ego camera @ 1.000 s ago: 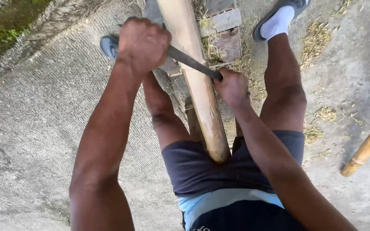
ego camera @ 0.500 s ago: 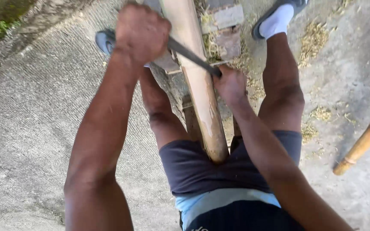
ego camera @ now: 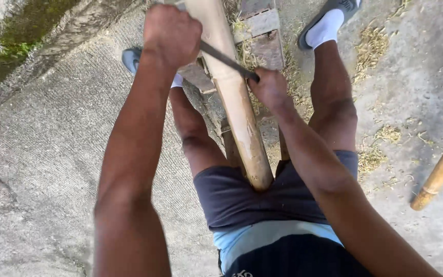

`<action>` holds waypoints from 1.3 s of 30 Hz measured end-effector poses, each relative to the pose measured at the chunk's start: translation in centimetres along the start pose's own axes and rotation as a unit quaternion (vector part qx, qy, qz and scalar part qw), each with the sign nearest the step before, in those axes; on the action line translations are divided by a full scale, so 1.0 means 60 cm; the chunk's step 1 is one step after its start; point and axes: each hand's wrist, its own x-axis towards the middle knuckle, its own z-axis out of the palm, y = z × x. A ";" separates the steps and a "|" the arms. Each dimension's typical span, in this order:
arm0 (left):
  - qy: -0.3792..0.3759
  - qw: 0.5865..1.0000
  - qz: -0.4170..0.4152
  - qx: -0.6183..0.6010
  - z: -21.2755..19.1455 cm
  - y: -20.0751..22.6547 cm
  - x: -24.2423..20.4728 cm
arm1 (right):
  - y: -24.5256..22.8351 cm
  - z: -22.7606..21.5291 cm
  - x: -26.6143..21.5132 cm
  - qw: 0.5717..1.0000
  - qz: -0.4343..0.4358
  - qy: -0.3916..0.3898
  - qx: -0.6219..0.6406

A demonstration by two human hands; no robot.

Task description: The recorder uses a scraping tool to remove the outer layer from a bamboo pole while sitting on a wooden bench.

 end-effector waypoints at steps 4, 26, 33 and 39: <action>-0.075 0.996 0.031 0.045 -0.002 0.005 0.001 | 0.012 0.035 -0.028 0.999 0.033 -0.016 -0.003; 0.013 0.997 0.068 0.019 0.051 0.026 0.002 | -0.118 -0.092 0.040 0.902 0.314 -0.169 0.243; -0.075 0.993 0.077 0.043 -0.011 0.034 -0.007 | -0.060 -0.029 -0.042 0.992 0.087 -0.067 0.063; -0.031 0.996 0.077 0.044 -0.037 0.048 0.006 | 0.003 0.039 -0.066 0.986 0.115 -0.042 0.115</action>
